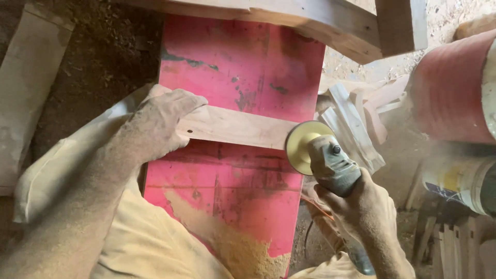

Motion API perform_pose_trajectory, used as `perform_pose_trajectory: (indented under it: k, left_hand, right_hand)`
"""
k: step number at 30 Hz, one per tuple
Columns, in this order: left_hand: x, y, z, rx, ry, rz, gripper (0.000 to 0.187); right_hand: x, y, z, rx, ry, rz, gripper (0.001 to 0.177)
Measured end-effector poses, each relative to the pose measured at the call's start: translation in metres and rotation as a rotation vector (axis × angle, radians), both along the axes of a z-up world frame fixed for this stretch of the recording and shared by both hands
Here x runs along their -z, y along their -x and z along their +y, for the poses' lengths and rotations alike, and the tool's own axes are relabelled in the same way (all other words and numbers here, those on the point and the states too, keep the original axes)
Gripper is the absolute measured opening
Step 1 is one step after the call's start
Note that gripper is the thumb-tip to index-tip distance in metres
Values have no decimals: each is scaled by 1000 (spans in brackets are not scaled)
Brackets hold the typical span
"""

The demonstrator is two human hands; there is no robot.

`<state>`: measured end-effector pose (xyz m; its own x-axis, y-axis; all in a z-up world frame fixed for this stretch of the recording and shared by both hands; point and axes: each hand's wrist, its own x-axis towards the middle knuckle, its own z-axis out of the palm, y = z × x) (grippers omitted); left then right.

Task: Sand and shape wooden furniture components using a handheld angle grinder with a sanding disc.

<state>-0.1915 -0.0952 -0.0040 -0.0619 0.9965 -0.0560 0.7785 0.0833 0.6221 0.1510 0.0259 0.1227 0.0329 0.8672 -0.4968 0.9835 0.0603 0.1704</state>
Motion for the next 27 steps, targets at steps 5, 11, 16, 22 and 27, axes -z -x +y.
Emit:
perform_pose_trajectory:
  k: [5, 11, 16, 22, 27]
  left_hand:
    - [-1, 3, 1, 36, 37, -34, 79]
    - [4, 3, -1, 54, 35, -73, 81]
    - [10, 8, -9, 45, -44, -84, 77]
    - [6, 29, -30, -43, -80, -131, 72]
    - [13, 50, -63, -137, 0, -174, 77]
  right_hand:
    - [1, 20, -6, -79, 10, 103, 70]
    - [4, 57, -18, -73, 115, 106, 70]
    - [2, 78, -41, -163, 98, 278, 69]
    - [-24, 38, -81, -61, 35, 538, 67]
    - [-30, -3, -82, 85, 45, 482, 66]
